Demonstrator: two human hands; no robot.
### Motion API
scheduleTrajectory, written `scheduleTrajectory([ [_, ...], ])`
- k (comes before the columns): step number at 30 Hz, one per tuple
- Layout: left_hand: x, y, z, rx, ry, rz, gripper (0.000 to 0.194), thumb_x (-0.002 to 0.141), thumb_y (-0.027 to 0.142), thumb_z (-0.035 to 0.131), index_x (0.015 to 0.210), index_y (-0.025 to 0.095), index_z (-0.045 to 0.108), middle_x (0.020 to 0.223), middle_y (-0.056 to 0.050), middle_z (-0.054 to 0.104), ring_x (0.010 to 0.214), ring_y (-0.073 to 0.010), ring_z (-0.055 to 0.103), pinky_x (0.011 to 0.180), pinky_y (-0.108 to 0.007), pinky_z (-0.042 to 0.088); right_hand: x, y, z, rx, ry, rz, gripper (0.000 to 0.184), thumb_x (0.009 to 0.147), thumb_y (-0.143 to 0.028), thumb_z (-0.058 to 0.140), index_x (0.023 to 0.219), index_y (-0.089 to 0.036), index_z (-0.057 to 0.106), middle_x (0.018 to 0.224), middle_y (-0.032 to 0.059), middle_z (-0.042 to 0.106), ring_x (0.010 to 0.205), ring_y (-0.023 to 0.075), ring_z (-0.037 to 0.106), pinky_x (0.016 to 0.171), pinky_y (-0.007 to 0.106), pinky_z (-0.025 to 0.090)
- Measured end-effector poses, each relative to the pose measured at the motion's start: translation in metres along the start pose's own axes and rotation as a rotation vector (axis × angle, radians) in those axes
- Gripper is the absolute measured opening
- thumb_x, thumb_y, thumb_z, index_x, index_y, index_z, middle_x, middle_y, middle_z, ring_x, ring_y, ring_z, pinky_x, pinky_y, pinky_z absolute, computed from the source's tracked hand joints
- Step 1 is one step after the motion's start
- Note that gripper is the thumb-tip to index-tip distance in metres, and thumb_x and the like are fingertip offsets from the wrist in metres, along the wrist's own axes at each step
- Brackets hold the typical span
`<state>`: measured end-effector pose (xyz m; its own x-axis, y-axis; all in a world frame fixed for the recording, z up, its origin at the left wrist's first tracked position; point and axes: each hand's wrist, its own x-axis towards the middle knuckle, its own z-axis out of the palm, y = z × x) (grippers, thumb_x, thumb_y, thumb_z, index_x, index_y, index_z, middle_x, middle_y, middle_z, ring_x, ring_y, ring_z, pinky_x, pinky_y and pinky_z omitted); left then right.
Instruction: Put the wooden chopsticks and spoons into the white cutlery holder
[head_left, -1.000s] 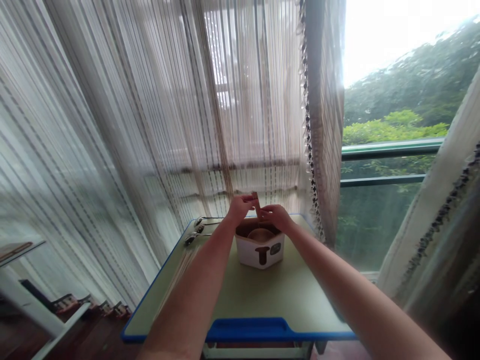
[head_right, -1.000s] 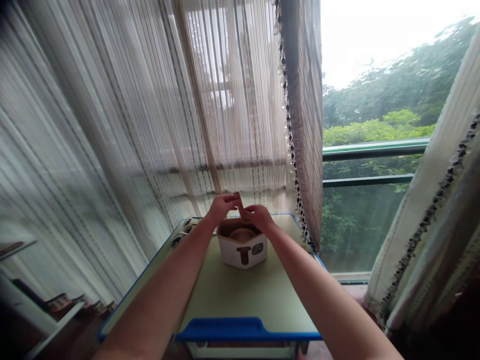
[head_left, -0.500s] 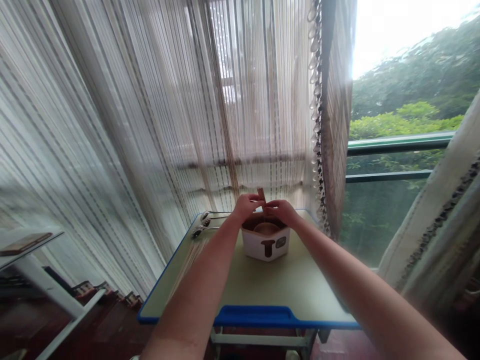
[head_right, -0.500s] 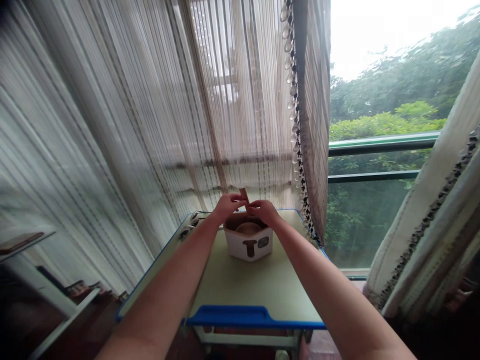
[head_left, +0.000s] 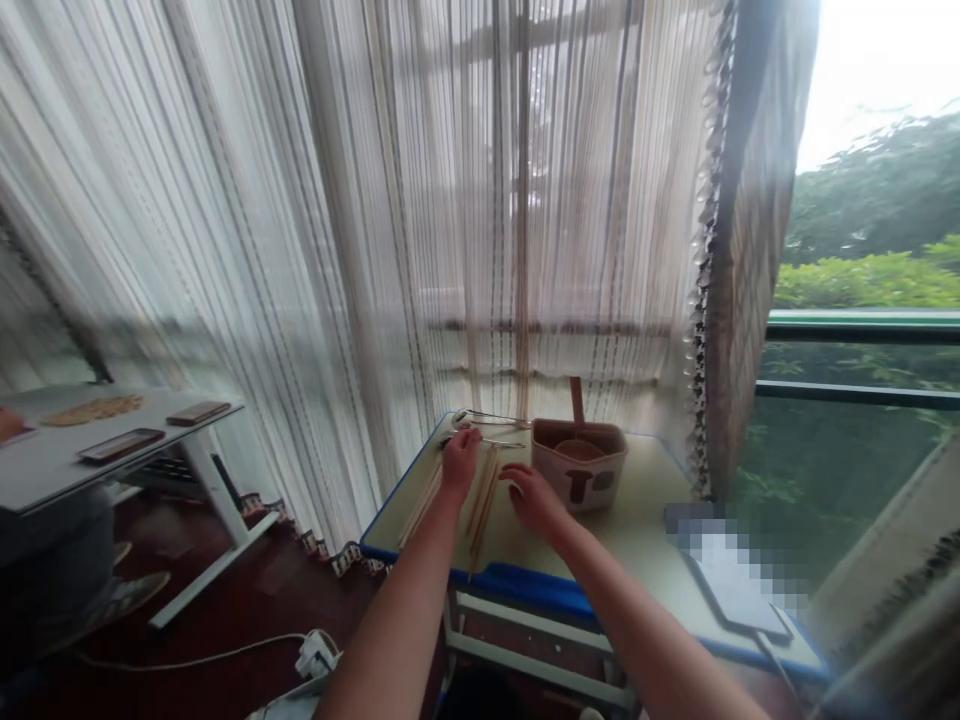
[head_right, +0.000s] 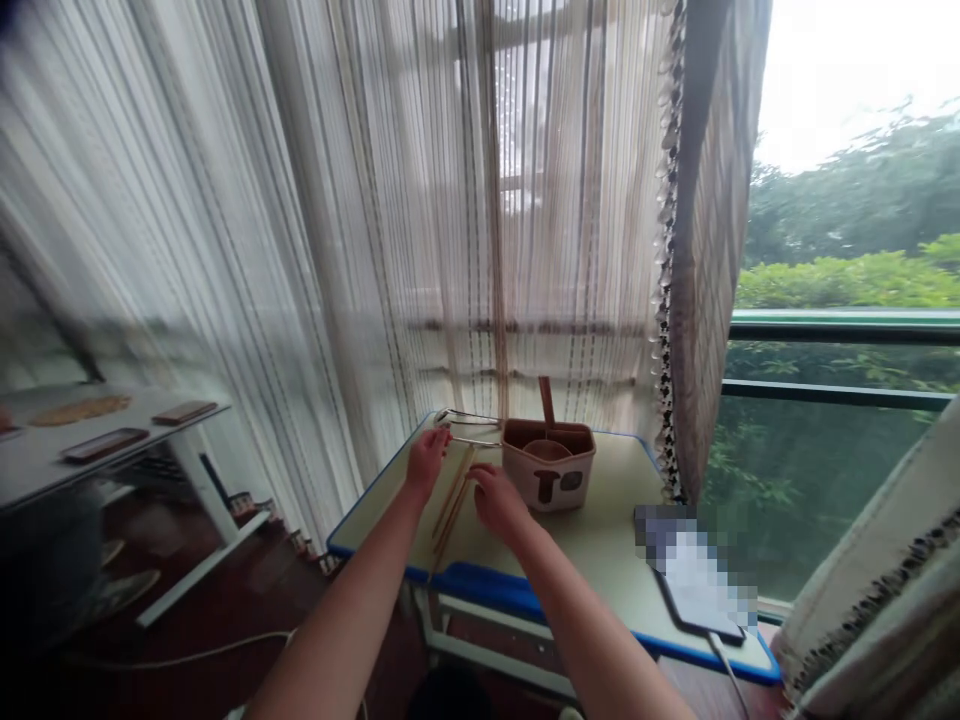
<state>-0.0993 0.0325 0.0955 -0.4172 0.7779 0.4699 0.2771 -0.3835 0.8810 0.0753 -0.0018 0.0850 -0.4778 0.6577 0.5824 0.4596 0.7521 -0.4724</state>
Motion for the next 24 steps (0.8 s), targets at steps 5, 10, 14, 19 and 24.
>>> scheduleTrajectory([
  [5, -0.038, -0.005, -0.030, 0.088, -0.035, -0.030, 0.035, 0.081, 0.047, 0.047, 0.084, 0.015, 0.063, 0.079, -0.005, 0.065, 0.075, -0.0160, 0.058, 0.069, -0.028, 0.045, -0.028, -0.004, 0.052, 0.003, -0.205, 0.069, 0.030, 0.083, -0.018, 0.043, 0.103, -0.020, 0.066, 0.114, 0.0088, 0.062, 0.106, 0.0208, 0.056, 0.095, 0.033, 0.040],
  [10, -0.073, -0.009, -0.046, 0.165, -0.077, -0.068, 0.030, 0.081, 0.043, 0.050, 0.084, 0.016, 0.065, 0.083, -0.006, 0.066, 0.082, -0.0179, 0.060, 0.078, -0.031, 0.045, -0.042, -0.020, 0.060, -0.144, -0.189, 0.167, 0.027, 0.084, -0.028, 0.047, 0.103, -0.021, 0.064, 0.110, 0.0072, 0.064, 0.104, 0.0198, 0.056, 0.090, 0.029, 0.039],
  [14, -0.094, -0.018, -0.053, 0.222, -0.110, -0.119, 0.028, 0.081, 0.038, 0.051, 0.086, 0.015, 0.065, 0.080, -0.008, 0.067, 0.078, -0.0193, 0.061, 0.075, -0.033, 0.046, -0.043, -0.022, 0.057, -0.220, -0.126, 0.282, 0.023, 0.082, -0.030, 0.048, 0.092, -0.018, 0.065, 0.099, 0.0091, 0.065, 0.095, 0.0204, 0.057, 0.085, 0.028, 0.039],
  [19, -0.105, -0.020, -0.058, 0.256, -0.157, -0.096, 0.025, 0.078, 0.035, 0.055, 0.086, 0.015, 0.067, 0.082, -0.010, 0.068, 0.077, -0.0205, 0.061, 0.074, -0.034, 0.046, -0.046, -0.016, 0.050, -0.335, -0.040, 0.463, 0.025, 0.078, -0.034, 0.051, 0.086, -0.015, 0.065, 0.085, 0.0123, 0.067, 0.086, 0.0241, 0.059, 0.077, 0.032, 0.040],
  [24, -0.105, -0.020, -0.058, 0.270, -0.182, -0.095, 0.024, 0.077, 0.036, 0.057, 0.085, 0.016, 0.068, 0.082, -0.009, 0.069, 0.076, -0.0203, 0.062, 0.074, -0.033, 0.046, -0.046, -0.018, 0.049, -0.405, -0.064, 0.551, 0.038, 0.077, -0.048, 0.050, 0.072, -0.015, 0.066, 0.073, 0.0156, 0.067, 0.081, 0.0281, 0.061, 0.071, 0.035, 0.041],
])
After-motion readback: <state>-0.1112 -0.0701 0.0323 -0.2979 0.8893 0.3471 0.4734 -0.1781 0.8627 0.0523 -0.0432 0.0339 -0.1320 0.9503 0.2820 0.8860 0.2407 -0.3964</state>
